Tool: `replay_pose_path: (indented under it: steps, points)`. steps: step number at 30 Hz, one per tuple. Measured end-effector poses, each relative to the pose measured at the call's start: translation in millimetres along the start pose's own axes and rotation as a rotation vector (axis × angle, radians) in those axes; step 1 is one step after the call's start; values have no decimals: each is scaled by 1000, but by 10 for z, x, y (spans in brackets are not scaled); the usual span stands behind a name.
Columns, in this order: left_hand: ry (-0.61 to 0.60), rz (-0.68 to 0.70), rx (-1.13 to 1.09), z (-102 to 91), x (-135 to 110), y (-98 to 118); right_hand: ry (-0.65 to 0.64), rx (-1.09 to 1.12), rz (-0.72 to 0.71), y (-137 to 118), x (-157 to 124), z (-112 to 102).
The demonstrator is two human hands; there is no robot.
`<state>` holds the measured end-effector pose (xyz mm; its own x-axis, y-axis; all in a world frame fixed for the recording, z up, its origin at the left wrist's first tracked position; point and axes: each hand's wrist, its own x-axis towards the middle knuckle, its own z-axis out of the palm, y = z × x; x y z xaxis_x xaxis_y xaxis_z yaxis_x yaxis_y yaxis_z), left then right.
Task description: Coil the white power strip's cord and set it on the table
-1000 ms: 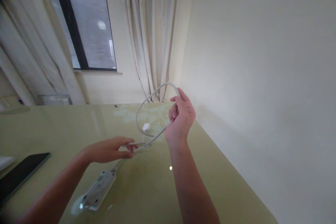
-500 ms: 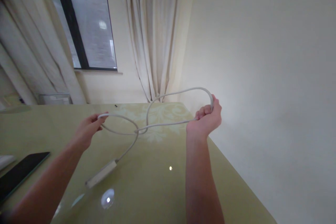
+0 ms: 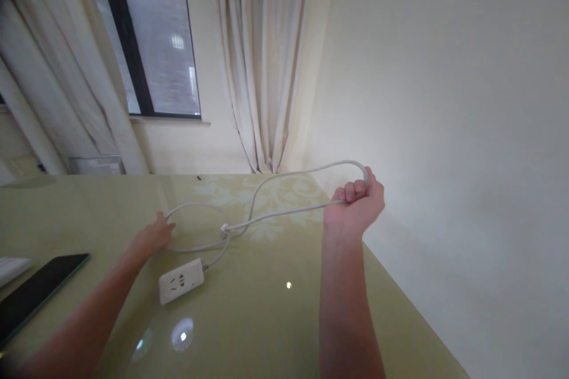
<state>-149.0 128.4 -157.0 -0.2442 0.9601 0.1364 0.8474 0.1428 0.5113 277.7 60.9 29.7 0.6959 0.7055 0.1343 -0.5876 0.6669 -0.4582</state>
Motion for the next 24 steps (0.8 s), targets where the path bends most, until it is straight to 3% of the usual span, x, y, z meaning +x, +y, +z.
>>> replay_pose_path:
  steps: [2, 4, 6, 8, 10, 14, 20, 24]
  points:
    - [114, 69, 80, 76, -78, 93, -25, 3, 23, 22, -35, 29]
    - [194, 238, 130, 163, -142, 228, -30, 10, 47, 44, -75, 62]
    - [90, 460, 75, 256, -176, 369, -20, 16, 59, 53, -106, 91]
    - [-123, 609, -46, 350, -191, 482, -19, 16, 68, 46, -122, 108]
    - [-264, 669, -147, 430, -208, 557, -27, 3, 74, 33, -127, 118]
    - [-355, 662, -219, 514, -295, 636, -107, -80, 98, 66, -137, 144]
    - [-110, 655, 30, 431, -385, 789, -295, -409, -58, 311, -170, 160]
    - [148, 580, 61, 63, -311, 819, -375, -762, -265, 341, -158, 100]
